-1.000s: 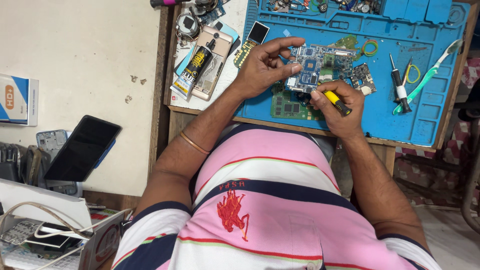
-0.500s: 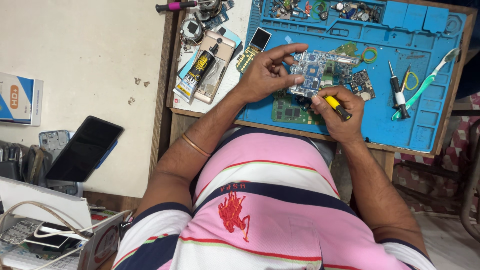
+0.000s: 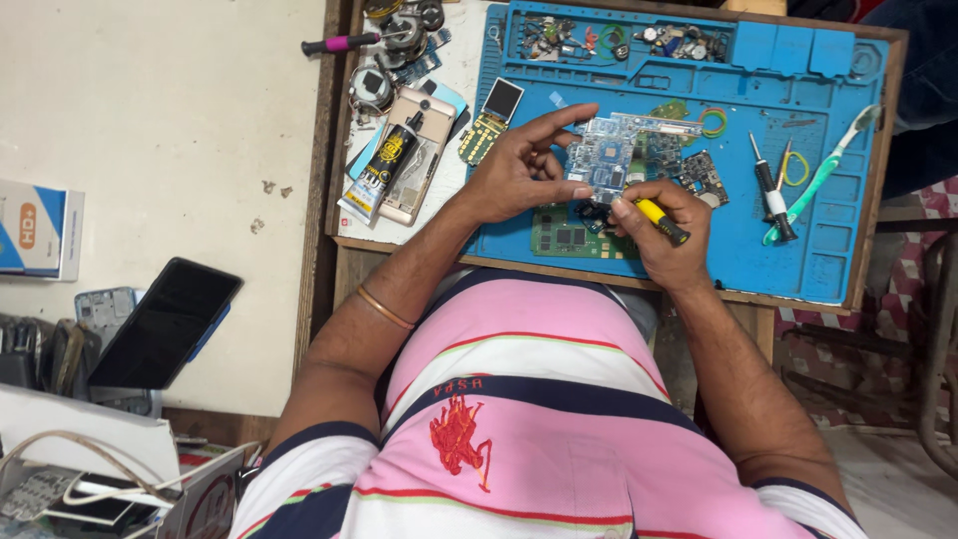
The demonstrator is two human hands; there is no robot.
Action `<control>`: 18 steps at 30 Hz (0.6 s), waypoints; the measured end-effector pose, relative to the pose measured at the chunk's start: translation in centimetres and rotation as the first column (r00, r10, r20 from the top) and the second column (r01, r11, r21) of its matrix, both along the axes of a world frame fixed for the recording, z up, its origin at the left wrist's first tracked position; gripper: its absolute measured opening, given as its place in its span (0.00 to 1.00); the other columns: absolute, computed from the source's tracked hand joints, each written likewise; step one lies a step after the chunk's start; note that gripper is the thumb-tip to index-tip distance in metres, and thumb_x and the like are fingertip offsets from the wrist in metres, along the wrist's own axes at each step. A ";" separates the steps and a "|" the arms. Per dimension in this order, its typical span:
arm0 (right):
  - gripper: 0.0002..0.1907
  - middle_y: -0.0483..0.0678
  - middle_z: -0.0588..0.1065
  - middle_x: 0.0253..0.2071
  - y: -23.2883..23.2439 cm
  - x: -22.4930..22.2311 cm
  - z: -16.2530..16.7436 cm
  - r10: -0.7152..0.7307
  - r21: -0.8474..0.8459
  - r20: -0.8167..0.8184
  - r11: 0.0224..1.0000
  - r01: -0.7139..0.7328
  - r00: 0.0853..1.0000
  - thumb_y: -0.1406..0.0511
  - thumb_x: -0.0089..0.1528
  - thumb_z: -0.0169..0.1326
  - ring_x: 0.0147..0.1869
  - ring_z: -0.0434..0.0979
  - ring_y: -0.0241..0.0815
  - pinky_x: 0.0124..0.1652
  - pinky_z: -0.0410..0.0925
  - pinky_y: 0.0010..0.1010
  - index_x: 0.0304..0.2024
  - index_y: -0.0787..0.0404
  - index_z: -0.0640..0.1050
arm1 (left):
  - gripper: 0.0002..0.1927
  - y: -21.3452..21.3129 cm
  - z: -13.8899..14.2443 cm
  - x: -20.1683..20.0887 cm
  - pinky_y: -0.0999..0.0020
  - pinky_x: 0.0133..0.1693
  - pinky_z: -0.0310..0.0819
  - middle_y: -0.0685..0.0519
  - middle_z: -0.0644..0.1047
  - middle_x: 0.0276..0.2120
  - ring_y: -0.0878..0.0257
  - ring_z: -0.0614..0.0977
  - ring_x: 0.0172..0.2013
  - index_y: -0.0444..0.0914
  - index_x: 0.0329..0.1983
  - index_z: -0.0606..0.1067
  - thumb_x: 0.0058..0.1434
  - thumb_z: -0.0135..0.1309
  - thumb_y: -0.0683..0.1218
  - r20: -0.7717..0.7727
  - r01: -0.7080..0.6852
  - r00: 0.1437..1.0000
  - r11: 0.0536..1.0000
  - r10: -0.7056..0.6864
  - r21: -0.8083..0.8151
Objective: The person works on a laptop motherboard placed on a blue repair mat, holding the board steady with one hand while using a yellow-handled screwdriver with the other to pry and unscrew small components and connectors. They reposition the board several times and continue working on different areas of it throughout the clip.
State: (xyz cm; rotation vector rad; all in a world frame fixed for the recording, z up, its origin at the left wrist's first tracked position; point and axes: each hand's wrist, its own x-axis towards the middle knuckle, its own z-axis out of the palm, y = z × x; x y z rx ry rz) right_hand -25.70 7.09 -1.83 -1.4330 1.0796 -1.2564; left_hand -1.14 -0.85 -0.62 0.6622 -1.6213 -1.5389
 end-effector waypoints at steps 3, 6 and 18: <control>0.05 0.48 0.78 0.36 -0.1 0.2 -0.1 0.000 0.008 0.005 1.000 0.000 1.000 0.70 0.68 0.60 0.37 0.78 0.32 0.37 0.72 0.22 0.44 0.67 0.78 | 0.39 0.0 0.0 0.0 0.82 0.36 0.75 0.49 0.73 0.53 0.77 0.75 0.31 0.44 0.75 0.65 0.63 0.69 0.42 -0.008 -0.018 1.000 1.000 0.018 0.004; 0.05 0.48 0.78 0.36 -0.1 0.3 -0.1 0.008 0.013 0.019 1.000 -0.009 1.000 0.70 0.68 0.60 0.37 0.78 0.32 0.38 0.72 0.21 0.44 0.67 0.78 | 0.30 0.0 -0.2 0.1 0.79 0.35 0.77 0.52 0.74 0.48 0.75 0.76 0.33 0.43 0.73 0.68 0.69 0.63 0.43 -0.064 -0.034 0.997 0.999 0.035 0.018; 0.06 0.47 0.78 0.36 -0.1 0.7 -0.1 0.045 -0.016 -0.010 0.999 -0.045 0.999 0.69 0.68 0.59 0.37 0.79 0.31 0.37 0.72 0.21 0.45 0.66 0.79 | 0.16 -0.3 -0.3 0.5 0.75 0.34 0.78 0.56 0.78 0.34 0.71 0.80 0.34 0.38 0.63 0.74 0.77 0.52 0.48 -0.116 -0.090 0.989 0.995 0.095 0.046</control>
